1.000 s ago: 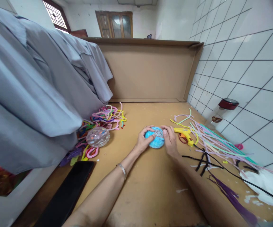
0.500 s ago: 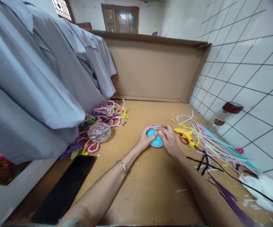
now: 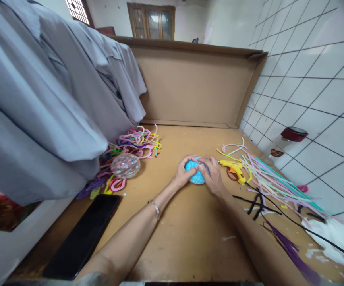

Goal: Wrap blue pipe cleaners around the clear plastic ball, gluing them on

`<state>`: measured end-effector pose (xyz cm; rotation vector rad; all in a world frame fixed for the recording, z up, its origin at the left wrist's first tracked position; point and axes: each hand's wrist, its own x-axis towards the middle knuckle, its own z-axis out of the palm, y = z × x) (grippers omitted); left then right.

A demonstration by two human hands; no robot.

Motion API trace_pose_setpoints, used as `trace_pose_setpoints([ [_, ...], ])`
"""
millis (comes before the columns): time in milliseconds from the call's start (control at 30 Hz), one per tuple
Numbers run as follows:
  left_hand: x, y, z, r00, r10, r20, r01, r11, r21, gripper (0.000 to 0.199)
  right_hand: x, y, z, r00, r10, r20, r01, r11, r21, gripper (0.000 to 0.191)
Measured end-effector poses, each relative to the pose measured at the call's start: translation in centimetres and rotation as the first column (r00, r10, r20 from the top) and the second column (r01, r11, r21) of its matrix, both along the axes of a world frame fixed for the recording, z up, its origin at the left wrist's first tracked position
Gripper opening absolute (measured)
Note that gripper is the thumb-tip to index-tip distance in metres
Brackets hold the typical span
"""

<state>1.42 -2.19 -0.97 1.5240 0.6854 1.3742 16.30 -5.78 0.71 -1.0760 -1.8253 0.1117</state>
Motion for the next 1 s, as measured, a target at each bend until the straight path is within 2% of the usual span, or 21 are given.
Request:
trace_pose_setpoints([
  [133,-0.1,0.0,0.0,0.999,-0.018,0.038,0.019,1.0,-0.021,0.037,-0.1,-0.1,-0.1,0.999,-0.023,0.037,0.023,1.0,-0.004,0.034],
  [367,0.0,0.1,0.0,1.0,0.01,0.028,-0.01,1.0,-0.013,0.031,0.0,-0.2,0.2,0.999,-0.001,0.049,0.001,1.0,0.0,0.034],
  [500,0.0,0.0,0.2,1.0,0.006,-0.002,-0.006,1.0,0.013,0.032,-0.2,-0.2,0.4,0.985,0.041,-0.165,-0.05,0.997,-0.053,0.03],
  [633,-0.1,-0.1,0.4,0.999,-0.023,-0.049,0.026,0.997,0.073,0.029,-0.4,0.4,0.1,0.922,-0.004,-0.388,-0.035,0.995,-0.094,0.019],
  [833,-0.1,0.3,-0.1,0.996,-0.039,-0.085,0.048,0.993,0.109,0.031,-0.5,0.7,0.1,0.858,-0.048,-0.512,-0.032,0.989,-0.147,0.015],
  [1000,-0.1,0.3,-0.2,0.992,-0.05,-0.115,0.065,0.989,0.133,0.031,-0.6,0.5,0.3,0.829,-0.071,-0.555,-0.024,0.986,-0.162,0.013],
])
